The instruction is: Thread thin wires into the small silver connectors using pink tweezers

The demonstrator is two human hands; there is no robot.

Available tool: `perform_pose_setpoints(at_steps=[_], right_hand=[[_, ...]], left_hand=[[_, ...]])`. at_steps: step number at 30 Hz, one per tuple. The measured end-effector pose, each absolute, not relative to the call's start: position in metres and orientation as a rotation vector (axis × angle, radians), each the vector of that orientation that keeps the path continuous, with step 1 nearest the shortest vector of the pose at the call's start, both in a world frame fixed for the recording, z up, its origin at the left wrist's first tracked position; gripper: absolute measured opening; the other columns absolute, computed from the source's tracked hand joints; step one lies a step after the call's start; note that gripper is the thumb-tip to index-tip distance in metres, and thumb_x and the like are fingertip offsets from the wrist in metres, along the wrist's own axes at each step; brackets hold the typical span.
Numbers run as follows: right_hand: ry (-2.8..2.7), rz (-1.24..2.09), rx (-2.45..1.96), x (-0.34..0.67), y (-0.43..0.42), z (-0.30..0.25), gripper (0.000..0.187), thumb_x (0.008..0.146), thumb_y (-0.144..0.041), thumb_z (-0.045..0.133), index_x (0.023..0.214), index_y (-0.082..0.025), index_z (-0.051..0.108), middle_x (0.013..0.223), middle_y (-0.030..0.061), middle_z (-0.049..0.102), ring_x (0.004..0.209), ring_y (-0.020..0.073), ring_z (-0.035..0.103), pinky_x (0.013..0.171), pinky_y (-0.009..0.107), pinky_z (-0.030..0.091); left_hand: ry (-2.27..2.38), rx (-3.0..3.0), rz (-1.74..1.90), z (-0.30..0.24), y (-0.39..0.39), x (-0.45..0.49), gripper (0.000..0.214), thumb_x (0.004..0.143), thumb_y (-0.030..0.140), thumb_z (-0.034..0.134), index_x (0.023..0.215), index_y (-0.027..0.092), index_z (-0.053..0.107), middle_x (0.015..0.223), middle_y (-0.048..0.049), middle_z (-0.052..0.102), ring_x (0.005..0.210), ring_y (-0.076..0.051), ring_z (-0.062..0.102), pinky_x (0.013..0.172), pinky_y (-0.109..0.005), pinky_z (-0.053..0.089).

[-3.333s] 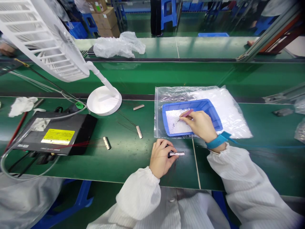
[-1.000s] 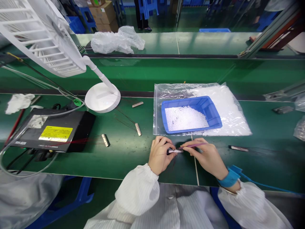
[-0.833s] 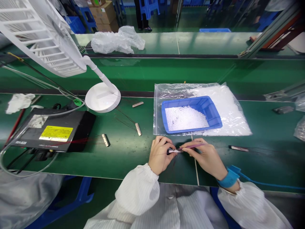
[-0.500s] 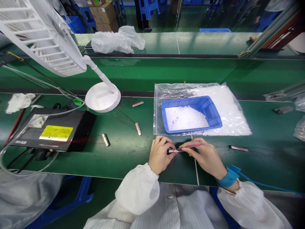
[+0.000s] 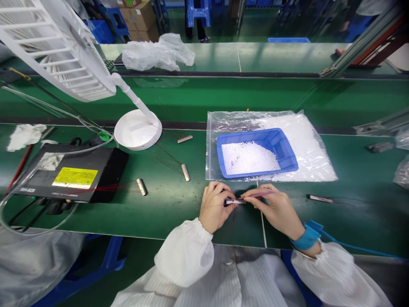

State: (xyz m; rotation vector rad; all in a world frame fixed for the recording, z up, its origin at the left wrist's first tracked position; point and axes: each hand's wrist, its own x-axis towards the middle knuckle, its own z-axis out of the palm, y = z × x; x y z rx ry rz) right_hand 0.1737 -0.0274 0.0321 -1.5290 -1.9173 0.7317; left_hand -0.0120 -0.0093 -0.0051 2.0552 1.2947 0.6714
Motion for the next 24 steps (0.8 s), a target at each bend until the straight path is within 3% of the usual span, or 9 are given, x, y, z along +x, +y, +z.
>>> perform_pose_setpoints(at_steps=[24], right_hand=[[-1.974, 0.629, -1.439, 0.172, -0.0282, 0.0319, 0.011, 0.085, -0.028, 0.059, 0.087, -0.025, 0.069, 0.086, -0.004, 0.073, 0.08, 0.0169, 0.061, 0.071, 0.033, 0.051]], left_hand=[[1.286, 2.058, 0.676, -0.005, -0.0094, -0.0124, 0.014, 0.072, 0.025, 0.076, 0.081, 0.022, 0.066, 0.091, 0.0008, 0.063, 0.094, -0.019, 0.049, 0.078, -0.033, 0.036]])
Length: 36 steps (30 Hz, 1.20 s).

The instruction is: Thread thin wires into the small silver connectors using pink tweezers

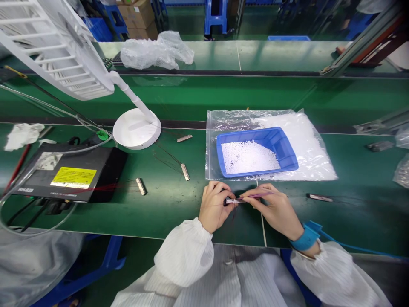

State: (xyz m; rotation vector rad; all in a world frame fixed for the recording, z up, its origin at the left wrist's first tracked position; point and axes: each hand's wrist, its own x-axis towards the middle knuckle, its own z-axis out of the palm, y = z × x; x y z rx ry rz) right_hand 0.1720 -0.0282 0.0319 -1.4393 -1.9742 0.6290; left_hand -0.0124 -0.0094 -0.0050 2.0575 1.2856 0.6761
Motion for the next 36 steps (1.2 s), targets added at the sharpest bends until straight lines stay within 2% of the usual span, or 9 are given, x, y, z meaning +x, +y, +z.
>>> perform_pose_setpoints(at_steps=[23, 36], right_hand=[[-2.161, 0.37, -1.323, 0.16, -0.029, 0.035, 0.007, 0.088, -0.019, 0.057, 0.088, -0.02, 0.063, 0.087, -0.0024, 0.073, 0.068, 0.0119, 0.062, 0.075, 0.036, 0.045], [-2.14, 0.417, -1.363, 0.162, -0.03, 0.037, 0.009, 0.088, -0.021, 0.056, 0.087, -0.022, 0.065, 0.087, -0.0023, 0.073, 0.07, 0.0128, 0.063, 0.075, 0.036, 0.045]], left_hand=[[1.282, 2.036, 0.647, -0.004, -0.008, -0.012, 0.012, 0.074, 0.026, 0.075, 0.08, 0.022, 0.065, 0.092, 0.0008, 0.063, 0.096, -0.019, 0.048, 0.079, -0.034, 0.036], [1.285, 2.044, 0.655, -0.005, -0.008, -0.012, 0.014, 0.071, 0.024, 0.077, 0.08, 0.022, 0.066, 0.092, 0.0, 0.063, 0.096, -0.02, 0.048, 0.08, -0.034, 0.037]])
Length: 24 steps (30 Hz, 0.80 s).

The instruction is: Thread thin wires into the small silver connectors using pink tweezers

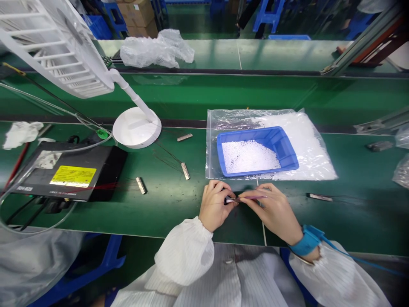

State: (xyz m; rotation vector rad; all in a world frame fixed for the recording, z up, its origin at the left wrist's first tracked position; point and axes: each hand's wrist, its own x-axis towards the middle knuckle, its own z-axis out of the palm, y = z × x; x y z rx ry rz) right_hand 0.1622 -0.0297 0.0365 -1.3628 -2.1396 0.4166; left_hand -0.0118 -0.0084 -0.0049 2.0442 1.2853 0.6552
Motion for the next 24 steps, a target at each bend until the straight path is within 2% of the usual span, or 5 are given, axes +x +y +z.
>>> perform_pose_setpoints(at_steps=[17, 21, 24], right_hand=[[-2.199, 0.379, -1.336, 0.158, -0.029, 0.034, 0.01, 0.089, -0.02, 0.054, 0.089, -0.021, 0.064, 0.086, -0.002, 0.073, 0.069, 0.0128, 0.063, 0.076, 0.037, 0.046], [-2.157, 0.396, -1.351, 0.163, -0.029, 0.043, 0.011, 0.088, -0.022, 0.055, 0.086, -0.023, 0.066, 0.087, -0.0019, 0.073, 0.071, 0.0147, 0.064, 0.075, 0.037, 0.047], [-2.09, 0.373, -1.389, 0.172, -0.027, 0.056, 0.011, 0.087, -0.024, 0.057, 0.091, -0.026, 0.067, 0.089, -0.0017, 0.073, 0.075, 0.0173, 0.064, 0.072, 0.037, 0.05]], left_hand=[[1.28, 2.042, 0.664, -0.006, -0.008, -0.012, 0.01, 0.075, 0.027, 0.074, 0.081, 0.022, 0.066, 0.092, 0.0, 0.063, 0.095, -0.019, 0.048, 0.079, -0.034, 0.037], [1.283, 2.041, 0.644, -0.005, -0.008, -0.013, 0.011, 0.073, 0.025, 0.075, 0.08, 0.022, 0.067, 0.093, -0.0003, 0.063, 0.097, -0.02, 0.048, 0.08, -0.034, 0.037], [1.278, 2.041, 0.65, -0.005, -0.008, -0.013, 0.012, 0.072, 0.023, 0.076, 0.08, 0.022, 0.067, 0.092, 0.0, 0.063, 0.097, -0.02, 0.049, 0.08, -0.034, 0.037]])
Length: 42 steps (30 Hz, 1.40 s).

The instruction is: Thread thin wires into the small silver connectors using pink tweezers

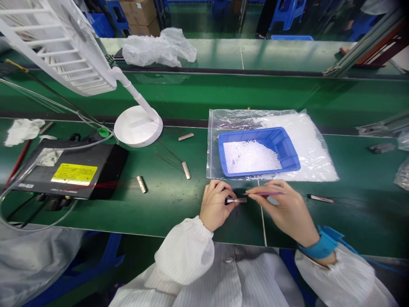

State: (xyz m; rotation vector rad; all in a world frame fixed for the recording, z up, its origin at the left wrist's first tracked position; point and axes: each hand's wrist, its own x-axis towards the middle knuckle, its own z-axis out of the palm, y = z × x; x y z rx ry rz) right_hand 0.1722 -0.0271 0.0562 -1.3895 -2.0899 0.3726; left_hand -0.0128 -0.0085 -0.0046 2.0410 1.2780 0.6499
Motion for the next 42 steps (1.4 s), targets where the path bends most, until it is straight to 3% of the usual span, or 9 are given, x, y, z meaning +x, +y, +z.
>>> perform_pose_setpoints(at_steps=[7, 12, 22, 42], right_hand=[[-1.86, 0.198, -1.524, 0.182, 0.001, 0.066, 0.013, 0.086, -0.033, 0.057, 0.09, -0.027, 0.069, 0.089, 0.0005, 0.072, 0.087, 0.0219, 0.065, 0.08, 0.039, 0.049], [-1.864, 0.28, -1.546, 0.179, 0.036, 0.053, 0.014, 0.086, -0.032, 0.058, 0.085, -0.023, 0.069, 0.092, -0.0001, 0.073, 0.091, 0.0215, 0.066, 0.085, 0.038, 0.047], [-2.022, 0.341, -1.608, 0.171, 0.06, 0.039, 0.018, 0.085, -0.035, 0.057, 0.081, -0.022, 0.069, 0.092, -0.0004, 0.073, 0.081, 0.0215, 0.067, 0.077, 0.036, 0.047], [-1.934, 0.293, -1.54, 0.173, 0.047, 0.054, 0.013, 0.085, -0.032, 0.06, 0.081, -0.023, 0.069, 0.091, -0.001, 0.073, 0.088, 0.0205, 0.065, 0.082, 0.037, 0.046]], left_hand=[[1.289, 2.035, 0.674, -0.006, -0.01, -0.012, 0.012, 0.073, 0.025, 0.076, 0.08, 0.023, 0.066, 0.091, -0.0002, 0.064, 0.096, -0.02, 0.049, 0.08, -0.035, 0.037], [1.276, 2.025, 0.688, -0.005, -0.011, -0.013, 0.014, 0.072, 0.023, 0.076, 0.081, 0.023, 0.066, 0.092, 0.0005, 0.064, 0.095, -0.019, 0.049, 0.081, -0.034, 0.037], [1.276, 2.027, 0.67, -0.003, -0.011, -0.013, 0.013, 0.073, 0.023, 0.075, 0.082, 0.023, 0.066, 0.092, -0.0005, 0.064, 0.096, -0.02, 0.05, 0.081, -0.035, 0.037], [1.279, 2.018, 0.688, -0.002, -0.011, -0.013, 0.014, 0.072, 0.022, 0.076, 0.082, 0.022, 0.066, 0.091, 0.0008, 0.064, 0.095, -0.019, 0.049, 0.081, -0.033, 0.036]])
